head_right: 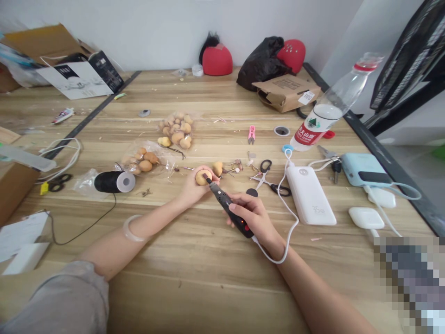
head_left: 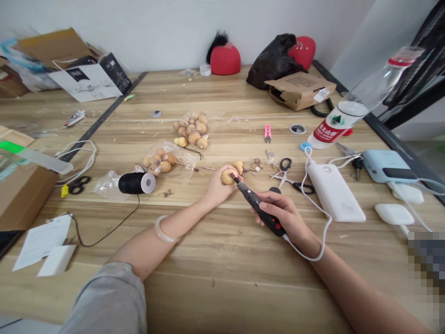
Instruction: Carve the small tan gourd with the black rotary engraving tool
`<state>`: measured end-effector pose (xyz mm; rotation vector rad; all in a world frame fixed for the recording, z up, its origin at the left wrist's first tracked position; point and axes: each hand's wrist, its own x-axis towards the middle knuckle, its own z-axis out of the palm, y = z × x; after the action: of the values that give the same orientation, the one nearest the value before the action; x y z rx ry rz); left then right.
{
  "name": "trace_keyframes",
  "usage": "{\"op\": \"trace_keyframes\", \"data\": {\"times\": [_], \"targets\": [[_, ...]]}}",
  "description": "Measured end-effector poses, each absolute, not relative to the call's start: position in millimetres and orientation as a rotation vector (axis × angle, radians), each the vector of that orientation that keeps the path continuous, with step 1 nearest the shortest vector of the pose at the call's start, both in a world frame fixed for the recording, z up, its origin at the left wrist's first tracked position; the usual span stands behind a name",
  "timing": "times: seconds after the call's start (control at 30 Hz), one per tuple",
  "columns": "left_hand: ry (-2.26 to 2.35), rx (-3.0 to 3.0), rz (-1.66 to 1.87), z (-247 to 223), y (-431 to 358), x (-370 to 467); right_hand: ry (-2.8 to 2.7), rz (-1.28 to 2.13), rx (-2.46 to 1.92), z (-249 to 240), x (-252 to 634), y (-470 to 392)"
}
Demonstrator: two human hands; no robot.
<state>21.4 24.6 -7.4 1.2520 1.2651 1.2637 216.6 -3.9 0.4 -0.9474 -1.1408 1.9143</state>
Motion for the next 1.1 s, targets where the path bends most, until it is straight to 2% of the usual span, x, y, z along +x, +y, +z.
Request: {"op": "trace_keyframes", "data": {"times": [1.1], "targets": [[1.302, 1.329, 1.267, -7.9, 24.9, 20.3, -1.135, 1.873, -1.009, 3.1, 215.9, -2.8]]}}
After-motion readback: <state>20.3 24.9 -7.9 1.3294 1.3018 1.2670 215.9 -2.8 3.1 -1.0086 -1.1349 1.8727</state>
